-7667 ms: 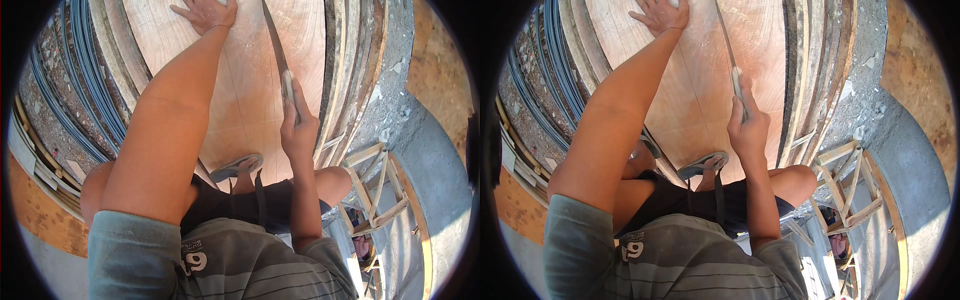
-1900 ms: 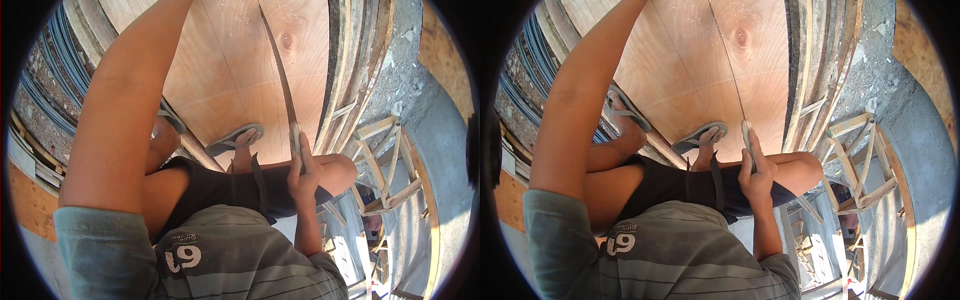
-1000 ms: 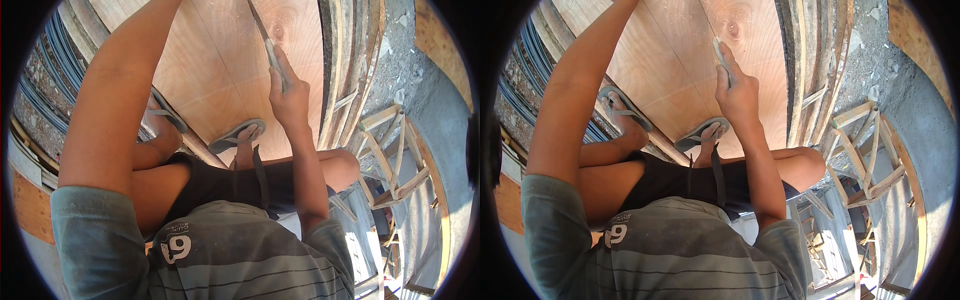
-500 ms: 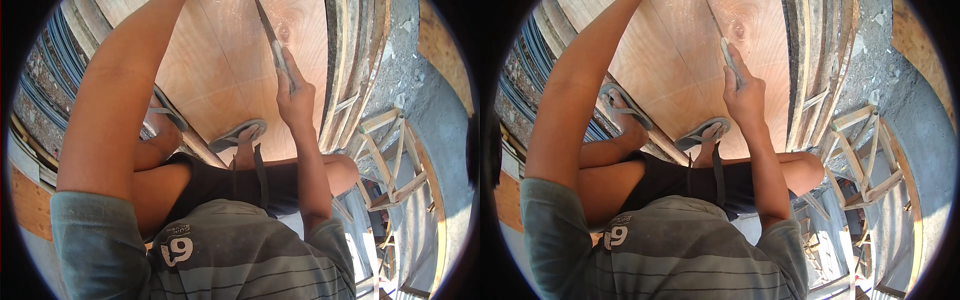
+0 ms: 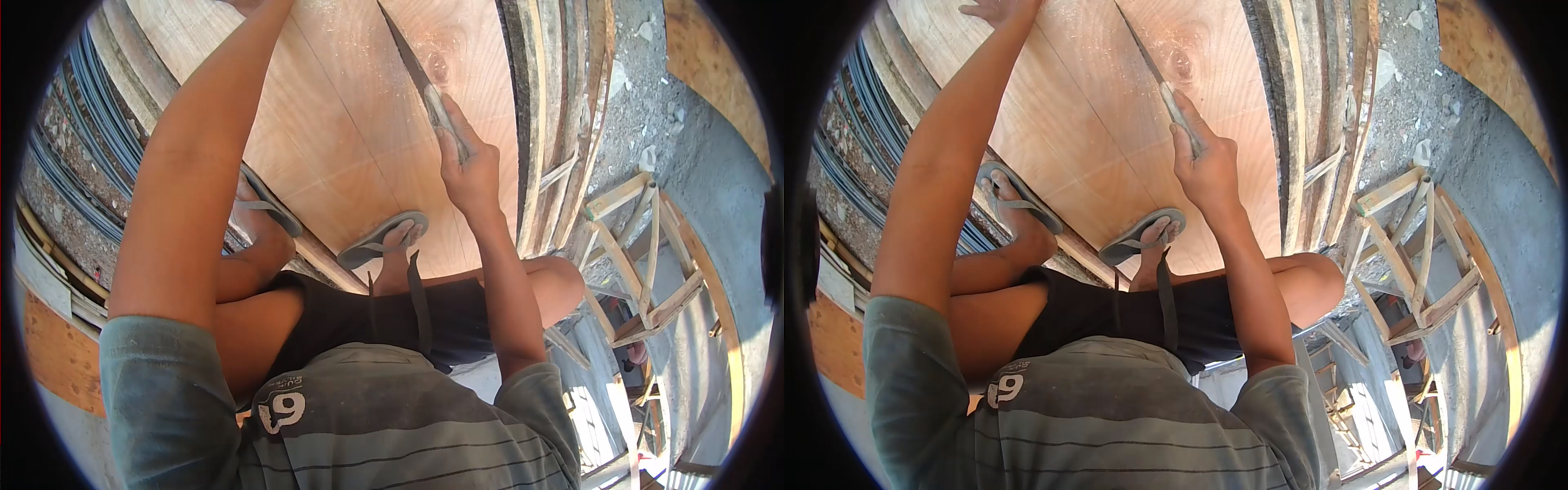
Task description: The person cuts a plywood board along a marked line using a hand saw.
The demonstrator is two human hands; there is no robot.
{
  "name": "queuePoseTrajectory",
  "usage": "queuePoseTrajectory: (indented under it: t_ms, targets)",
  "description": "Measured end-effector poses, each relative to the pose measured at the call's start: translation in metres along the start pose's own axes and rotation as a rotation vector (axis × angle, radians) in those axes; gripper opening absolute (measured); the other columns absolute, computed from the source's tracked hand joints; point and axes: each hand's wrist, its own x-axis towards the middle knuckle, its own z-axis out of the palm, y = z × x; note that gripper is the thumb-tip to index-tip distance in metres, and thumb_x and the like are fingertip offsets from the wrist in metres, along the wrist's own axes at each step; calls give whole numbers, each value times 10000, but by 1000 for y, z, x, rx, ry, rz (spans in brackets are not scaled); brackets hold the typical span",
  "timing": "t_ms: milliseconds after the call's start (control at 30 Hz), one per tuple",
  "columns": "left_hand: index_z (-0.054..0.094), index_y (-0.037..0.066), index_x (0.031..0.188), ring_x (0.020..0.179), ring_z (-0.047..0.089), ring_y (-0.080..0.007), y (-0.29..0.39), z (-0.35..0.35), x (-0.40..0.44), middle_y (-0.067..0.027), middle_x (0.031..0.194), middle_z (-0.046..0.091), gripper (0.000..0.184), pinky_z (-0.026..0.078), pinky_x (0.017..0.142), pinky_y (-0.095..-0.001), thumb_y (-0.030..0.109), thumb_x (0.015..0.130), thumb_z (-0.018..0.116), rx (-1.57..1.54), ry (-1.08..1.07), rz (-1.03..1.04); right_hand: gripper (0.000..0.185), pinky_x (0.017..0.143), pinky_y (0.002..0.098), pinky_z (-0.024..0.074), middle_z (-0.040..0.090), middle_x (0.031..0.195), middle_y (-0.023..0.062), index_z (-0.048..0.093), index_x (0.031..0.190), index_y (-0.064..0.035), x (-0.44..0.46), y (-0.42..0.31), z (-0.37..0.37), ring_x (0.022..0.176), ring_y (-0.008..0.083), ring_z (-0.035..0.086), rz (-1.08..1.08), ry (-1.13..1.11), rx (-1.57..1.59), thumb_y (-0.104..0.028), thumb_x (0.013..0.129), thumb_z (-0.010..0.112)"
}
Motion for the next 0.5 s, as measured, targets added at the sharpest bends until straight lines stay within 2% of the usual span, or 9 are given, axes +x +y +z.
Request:
queuePoseTrajectory:
  t_ms: [33, 100, 133, 167, 200, 233, 333, 433, 500]
  targets:
    - [355, 178, 1667, 1622, 99, -456, -4, -4, 2, -205, 1759, 194, 725, 17, 1255, -707, 562, 1058, 436, -24, -2, -8, 481, 620, 329, 507, 673, 801, 281, 628, 1489, -181, -2, 7, 0, 552, 240, 579, -27, 12, 35, -115, 1013, 657]
    - [352, 179, 1669, 1623, 93, -456, -15, -19, 1, -205, 1761, 188, 729, 11, 1256, -706, 566, 1057, 435, -89, -12, -48, 481, 679, 332, 522, 693, 876, 298, 601, 1510, -148, -5, -7, -7, 644, 216, 610, 92, -61, -32, -106, 1031, 630]
    - [351, 180, 1670, 1624, 90, -457, -17, -25, 0, -205, 1763, 186, 731, 8, 1257, -706, 569, 1057, 435, -119, -38, -77, 483, 731, 323, 536, 725, 956, 300, 579, 1528, -113, -3, -21, -13, 733, 152, 645, 177, -137, -76, -97, 1046, 609]
    - [350, 177, 1671, 1621, 88, -468, -8, -32, 2, -197, 1767, 176, 668, 15, 1268, -688, 489, 1084, 420, -54, -78, -126, 485, 624, 404, 528, 639, 819, 330, 608, 1500, -177, -5, -10, -3, 643, 416, 687, -44, 20, 11, -114, 1020, 636]
    - [333, 166, 1676, 1624, 93, -459, -5, -37, 6, -197, 1767, 170, 717, 13, 1266, -694, 498, 1054, 462, -10, -118, -161, 494, 632, 425, 540, 664, 880, 335, 600, 1506, -175, -3, -16, -7, 749, 462, 723, -7, -18, -16, -109, 1018, 634]
    - [306, 159, 1686, 1627, 81, -453, -5, -49, 9, -205, 1770, 152, 746, 6, 1270, -688, 512, 1050, 471, 46, -192, -139, 500, 639, 430, 542, 684, 903, 330, 595, 1512, -175, -2, -16, -4, 772, 459, 732, -94, 13, 8, -108, 1018, 632]
    - [195, 73, 1700, 1635, 28, -444, -21, -82, -8, -227, 1774, 89, 989, -14, 1256, -713, 609, 969, 593, -94, -332, 29, 502, 663, 481, 550, 686, 850, 319, 595, 1517, -210, -6, -17, -6, 754, 456, 730, -145, 43, -84, -135, 1023, 641]
    - [-49, 124, 1717, 1629, -159, -419, -22, -122, -75, -254, 1759, -163, 1441, -72, 1170, -802, 816, 740, 753, -84, -527, -229, 515, 681, 517, 551, 697, 824, 302, 582, 1528, -252, -11, -29, -3, 746, 463, 723, -97, 46, -182, -183, 1022, 652]
    - [-91, 142, 1713, 1615, -196, -442, -26, -155, -137, -255, 1748, -209, 1569, -65, 1141, -835, 838, 635, 812, -37, -685, -296, 512, 738, 494, 565, 716, 850, 293, 564, 1544, -202, -20, -40, -2, 805, 455, 731, -28, -3, -275, -194, 1035, 617]
